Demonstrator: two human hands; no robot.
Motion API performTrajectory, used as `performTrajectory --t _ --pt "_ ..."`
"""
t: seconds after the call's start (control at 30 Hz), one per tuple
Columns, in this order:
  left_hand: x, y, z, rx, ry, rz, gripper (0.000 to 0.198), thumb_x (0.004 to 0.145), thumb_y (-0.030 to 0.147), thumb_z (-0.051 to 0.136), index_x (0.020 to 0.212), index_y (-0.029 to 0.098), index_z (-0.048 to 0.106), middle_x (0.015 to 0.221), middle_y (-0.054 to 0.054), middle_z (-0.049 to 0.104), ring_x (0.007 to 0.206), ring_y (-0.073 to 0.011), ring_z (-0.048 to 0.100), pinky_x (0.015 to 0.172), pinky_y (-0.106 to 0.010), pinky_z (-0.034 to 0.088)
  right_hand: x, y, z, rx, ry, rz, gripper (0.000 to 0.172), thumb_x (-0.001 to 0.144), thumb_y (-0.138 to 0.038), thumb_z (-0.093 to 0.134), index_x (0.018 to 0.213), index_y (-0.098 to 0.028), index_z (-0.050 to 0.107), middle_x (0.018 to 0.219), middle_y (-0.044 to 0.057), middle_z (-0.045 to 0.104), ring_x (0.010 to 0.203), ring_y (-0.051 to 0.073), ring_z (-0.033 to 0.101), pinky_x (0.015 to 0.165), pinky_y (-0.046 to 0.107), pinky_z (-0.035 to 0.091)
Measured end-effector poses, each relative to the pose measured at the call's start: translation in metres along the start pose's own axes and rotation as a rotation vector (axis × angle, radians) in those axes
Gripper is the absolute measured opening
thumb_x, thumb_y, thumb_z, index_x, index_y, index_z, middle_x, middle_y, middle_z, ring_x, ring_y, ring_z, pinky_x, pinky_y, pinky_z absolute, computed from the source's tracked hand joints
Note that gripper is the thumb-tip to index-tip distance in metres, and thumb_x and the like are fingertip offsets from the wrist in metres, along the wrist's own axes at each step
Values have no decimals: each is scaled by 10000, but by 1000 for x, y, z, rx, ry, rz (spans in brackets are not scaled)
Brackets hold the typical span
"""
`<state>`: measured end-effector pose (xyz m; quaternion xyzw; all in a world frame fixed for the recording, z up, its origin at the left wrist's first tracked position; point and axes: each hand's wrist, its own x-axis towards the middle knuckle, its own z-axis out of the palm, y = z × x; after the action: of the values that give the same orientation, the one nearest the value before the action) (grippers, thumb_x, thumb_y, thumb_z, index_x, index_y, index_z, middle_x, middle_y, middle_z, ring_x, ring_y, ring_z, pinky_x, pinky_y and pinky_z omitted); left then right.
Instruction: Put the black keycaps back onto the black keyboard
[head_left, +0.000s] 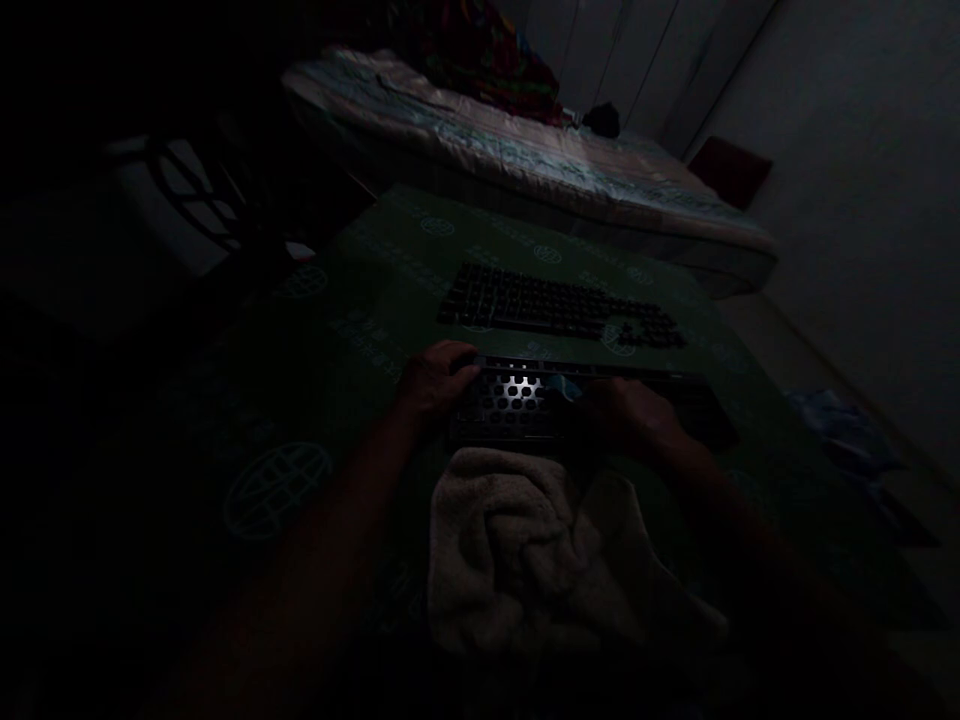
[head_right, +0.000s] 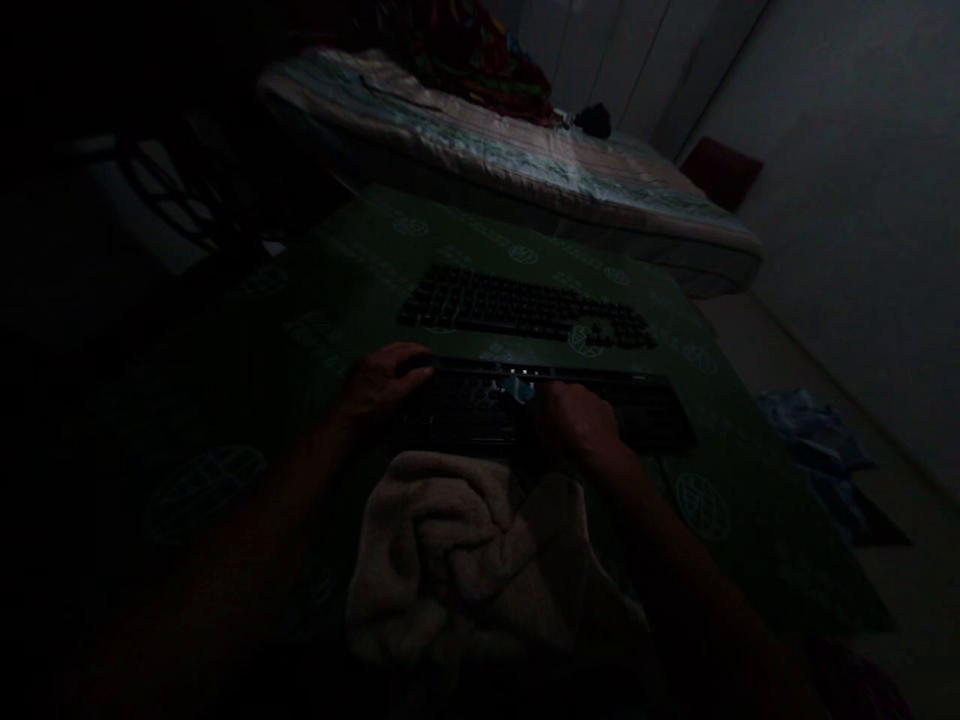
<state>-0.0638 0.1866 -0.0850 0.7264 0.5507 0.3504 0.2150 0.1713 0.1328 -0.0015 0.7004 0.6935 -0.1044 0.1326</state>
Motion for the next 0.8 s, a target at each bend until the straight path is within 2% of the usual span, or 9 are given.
performTrajectory --t 0.23,0.43,0.8 --pt "1 -3 1 30 -13 6 342 741 368 491 1003 189 616 1090 -49 616 986 -197 570 904 -318 434 1 -18 -1 -40 -11 50 330 836 -364 379 1008 -214 618 999 124 647 890 257 615 683 324 440" --pt "2 -1 0 30 -13 -1 335 736 358 493 992 183 620 1073 -47 623 983 -197 570 900 -314 435 -1 -26 -4 -46 -44 32 330 828 -318 394 1016 -185 630 1005 147 644 894 242 617 704 314 447" --pt "3 -4 1 27 -7 17 327 735 343 499 989 175 618 1068 -52 621 971 -189 574 894 -307 437 -27 -29 4 -99 -55 -61 301 834 -283 383 966 -186 636 913 126 667 829 233 633 643 288 438"
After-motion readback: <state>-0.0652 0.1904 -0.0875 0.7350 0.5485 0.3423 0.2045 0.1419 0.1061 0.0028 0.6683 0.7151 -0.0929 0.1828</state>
